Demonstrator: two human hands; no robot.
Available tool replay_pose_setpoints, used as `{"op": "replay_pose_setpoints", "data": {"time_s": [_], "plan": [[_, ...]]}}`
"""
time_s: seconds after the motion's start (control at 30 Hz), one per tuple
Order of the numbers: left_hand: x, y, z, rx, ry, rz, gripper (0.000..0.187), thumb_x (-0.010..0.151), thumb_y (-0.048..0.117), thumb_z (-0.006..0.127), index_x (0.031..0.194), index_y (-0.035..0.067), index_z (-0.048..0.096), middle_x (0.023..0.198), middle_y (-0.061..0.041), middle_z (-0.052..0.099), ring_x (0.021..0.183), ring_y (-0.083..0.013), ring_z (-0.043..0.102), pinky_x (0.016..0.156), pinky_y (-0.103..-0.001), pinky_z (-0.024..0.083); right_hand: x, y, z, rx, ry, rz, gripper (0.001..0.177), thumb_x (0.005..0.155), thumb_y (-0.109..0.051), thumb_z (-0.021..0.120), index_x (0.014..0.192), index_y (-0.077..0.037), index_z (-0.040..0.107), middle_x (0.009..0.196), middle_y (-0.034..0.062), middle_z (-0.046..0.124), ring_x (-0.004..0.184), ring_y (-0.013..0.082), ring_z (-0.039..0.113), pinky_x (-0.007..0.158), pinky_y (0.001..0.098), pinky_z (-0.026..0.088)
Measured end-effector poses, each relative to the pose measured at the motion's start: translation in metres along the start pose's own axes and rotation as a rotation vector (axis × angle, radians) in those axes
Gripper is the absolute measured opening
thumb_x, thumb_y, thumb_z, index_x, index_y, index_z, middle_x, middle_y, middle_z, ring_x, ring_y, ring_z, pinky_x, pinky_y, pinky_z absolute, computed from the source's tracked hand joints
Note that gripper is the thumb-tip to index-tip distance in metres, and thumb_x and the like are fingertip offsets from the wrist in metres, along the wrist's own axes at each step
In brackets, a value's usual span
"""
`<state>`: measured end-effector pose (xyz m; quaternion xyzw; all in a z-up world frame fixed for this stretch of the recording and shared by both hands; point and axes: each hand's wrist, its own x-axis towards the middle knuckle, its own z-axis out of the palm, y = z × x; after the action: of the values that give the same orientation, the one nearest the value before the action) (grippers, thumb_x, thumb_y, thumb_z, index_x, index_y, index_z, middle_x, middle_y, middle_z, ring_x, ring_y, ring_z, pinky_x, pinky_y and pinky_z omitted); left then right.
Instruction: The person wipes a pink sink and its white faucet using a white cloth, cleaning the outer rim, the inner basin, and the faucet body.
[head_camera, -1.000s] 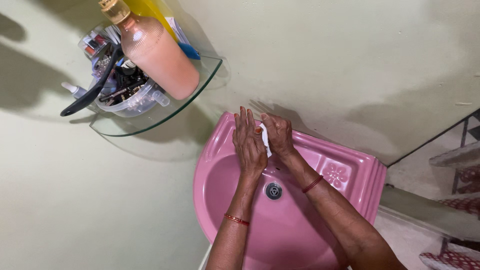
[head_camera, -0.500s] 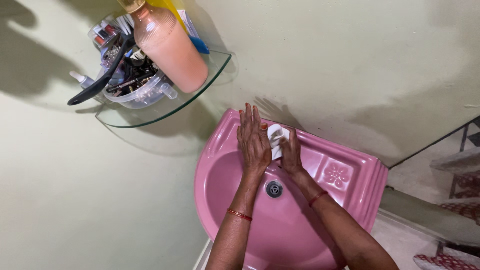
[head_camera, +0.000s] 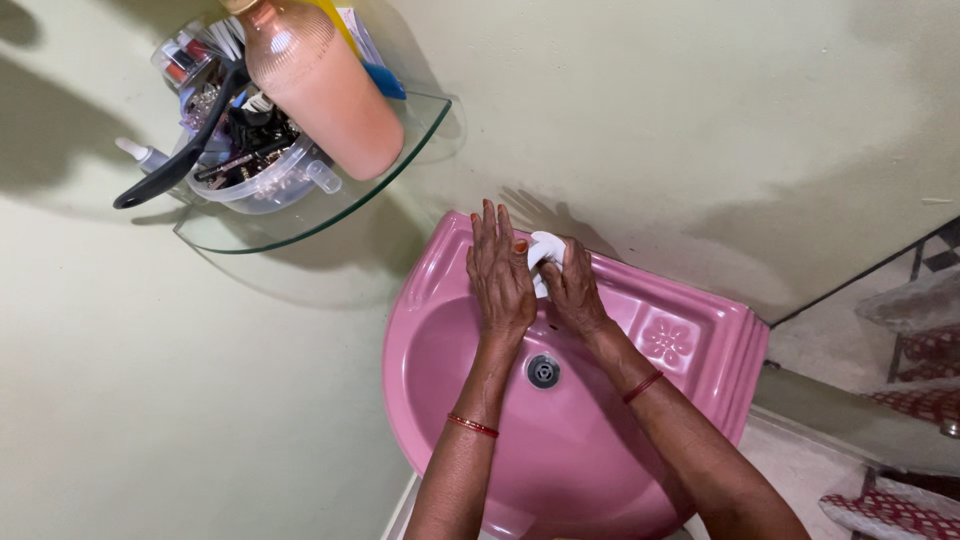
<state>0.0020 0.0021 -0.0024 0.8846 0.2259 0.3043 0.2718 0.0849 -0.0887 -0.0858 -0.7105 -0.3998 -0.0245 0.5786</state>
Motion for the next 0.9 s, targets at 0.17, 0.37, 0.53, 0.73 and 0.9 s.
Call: {"op": "replay_pose_setpoints", "data": {"time_s": [0.17, 0.37, 0.53, 0.73, 0.9], "plan": [[-0.001, -0.001, 0.001, 0.003, -0.003, -0.011, 0.079, 0.107, 0.063, 0.013, 0.162, 0.01, 0.033, 0.173, -0.015, 0.022, 0.161, -0.0374, 0.014, 0.125, -0.063, 0.009, -0.031, 0.024, 0.012, -0.015, -0.027, 0.157, 0.045, 0.109, -0.028, 0.048, 0.145, -0.001, 0.041, 0.131, 0.024, 0.049, 0.125, 0.0412, 0.047, 0.103, 0.0593, 0.03], [-0.001, 0.002, -0.002, -0.028, -0.001, -0.006, 0.077, 0.107, 0.061, 0.016, 0.162, 0.009, 0.033, 0.173, -0.016, 0.022, 0.161, -0.0385, 0.013, 0.124, -0.063, 0.008, -0.029, 0.029, 0.005, -0.013, -0.088, 0.145, 0.04, 0.104, -0.025, 0.053, 0.134, 0.001, 0.048, 0.123, 0.0226, 0.049, 0.117, 0.0402, 0.049, 0.099, 0.054, 0.039], [-0.001, 0.0, 0.0, -0.005, 0.015, 0.01, 0.076, 0.109, 0.059, 0.014, 0.162, 0.008, 0.033, 0.172, -0.016, 0.023, 0.161, -0.0388, 0.015, 0.125, -0.062, 0.012, 0.005, -0.005, -0.007, -0.011, -0.009, -0.016, 0.031, 0.105, -0.02, 0.048, 0.129, 0.0, 0.053, 0.115, 0.0203, 0.053, 0.111, 0.0377, 0.052, 0.099, 0.0517, 0.042], [-0.001, -0.001, 0.002, 0.007, 0.018, 0.006, 0.075, 0.109, 0.059, 0.014, 0.162, 0.008, 0.033, 0.173, -0.016, 0.024, 0.161, -0.0391, 0.016, 0.126, -0.062, 0.012, -0.003, -0.002, -0.002, -0.048, -0.005, -0.016, 0.033, 0.106, -0.026, 0.051, 0.126, 0.001, 0.052, 0.114, 0.021, 0.053, 0.109, 0.0384, 0.052, 0.096, 0.053, 0.041], [0.0, -0.003, 0.002, 0.016, 0.001, 0.01, 0.077, 0.107, 0.06, 0.013, 0.162, 0.01, 0.032, 0.172, -0.015, 0.023, 0.161, -0.0391, 0.014, 0.125, -0.063, 0.01, -0.034, 0.04, 0.009, -0.076, -0.102, 0.132, 0.04, 0.106, -0.031, 0.05, 0.129, 0.002, 0.048, 0.113, 0.024, 0.047, 0.108, 0.0389, 0.05, 0.096, 0.0541, 0.041]]}}
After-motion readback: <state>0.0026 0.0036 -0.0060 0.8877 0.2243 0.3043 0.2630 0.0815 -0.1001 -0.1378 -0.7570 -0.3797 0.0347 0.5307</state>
